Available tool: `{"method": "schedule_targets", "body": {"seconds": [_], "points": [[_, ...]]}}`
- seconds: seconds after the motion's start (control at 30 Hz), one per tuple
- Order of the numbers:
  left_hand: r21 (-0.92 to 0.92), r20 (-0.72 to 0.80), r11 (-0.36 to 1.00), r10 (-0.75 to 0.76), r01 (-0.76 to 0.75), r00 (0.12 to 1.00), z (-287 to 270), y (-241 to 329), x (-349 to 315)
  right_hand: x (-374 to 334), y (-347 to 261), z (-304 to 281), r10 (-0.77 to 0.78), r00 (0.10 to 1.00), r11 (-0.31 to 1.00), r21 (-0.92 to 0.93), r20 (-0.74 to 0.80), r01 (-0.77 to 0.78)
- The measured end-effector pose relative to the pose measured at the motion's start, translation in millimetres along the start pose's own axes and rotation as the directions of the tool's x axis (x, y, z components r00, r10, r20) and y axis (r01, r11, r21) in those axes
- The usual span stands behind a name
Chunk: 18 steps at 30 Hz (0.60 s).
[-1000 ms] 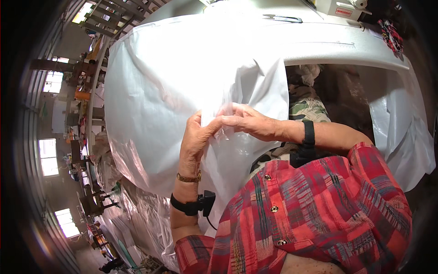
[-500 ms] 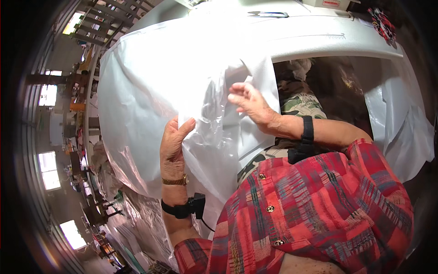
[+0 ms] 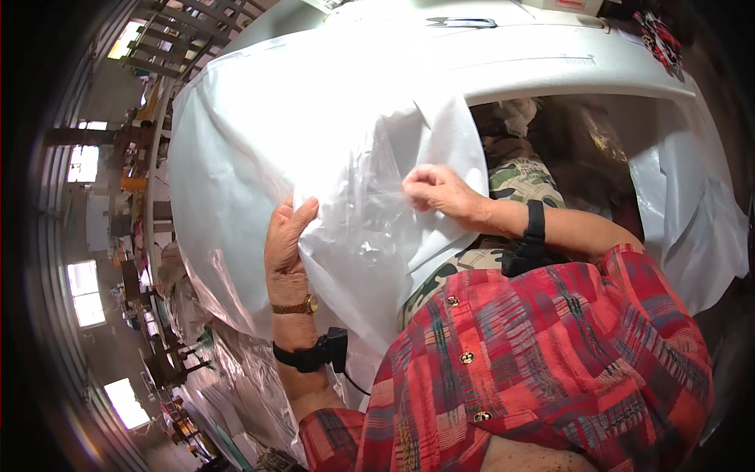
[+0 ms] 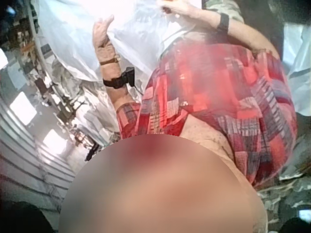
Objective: Sewing large sheets of white plastic using an industrial sewing machine.
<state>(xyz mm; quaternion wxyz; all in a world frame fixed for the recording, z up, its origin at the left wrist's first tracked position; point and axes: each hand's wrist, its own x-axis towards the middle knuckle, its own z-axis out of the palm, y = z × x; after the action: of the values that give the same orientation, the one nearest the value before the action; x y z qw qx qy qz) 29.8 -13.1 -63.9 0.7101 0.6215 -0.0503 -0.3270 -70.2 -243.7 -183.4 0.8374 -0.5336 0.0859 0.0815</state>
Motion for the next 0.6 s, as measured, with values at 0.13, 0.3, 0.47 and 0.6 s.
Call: {"method": "schedule_targets", "body": {"seconds": [0.13, 0.3, 0.47, 0.6], "points": [[0.036, 0.002, 0.999, 0.005, -0.005, 1.0, 6, 4, -3, -6, -24, 11, -0.292, 0.937, 0.956, -0.073, -0.192, 0.283], [0.175, 0.009, 0.984, 0.021, -0.022, 1.0, 16, 5, -4, -8, -54, 39, -0.192, 0.981, 0.977, -0.088, 0.008, 0.192], [0.199, 0.046, 0.98, 0.006, -0.015, 0.999, 20, -6, -3, 2, -55, 48, -0.025, 0.984, 0.997, 0.074, 0.177, 0.012], [0.217, 0.016, 0.973, 0.071, -0.073, 0.997, 16, -9, -2, -12, -49, 24, 0.026, 0.978, 0.997, 0.069, 0.209, -0.041]]}}
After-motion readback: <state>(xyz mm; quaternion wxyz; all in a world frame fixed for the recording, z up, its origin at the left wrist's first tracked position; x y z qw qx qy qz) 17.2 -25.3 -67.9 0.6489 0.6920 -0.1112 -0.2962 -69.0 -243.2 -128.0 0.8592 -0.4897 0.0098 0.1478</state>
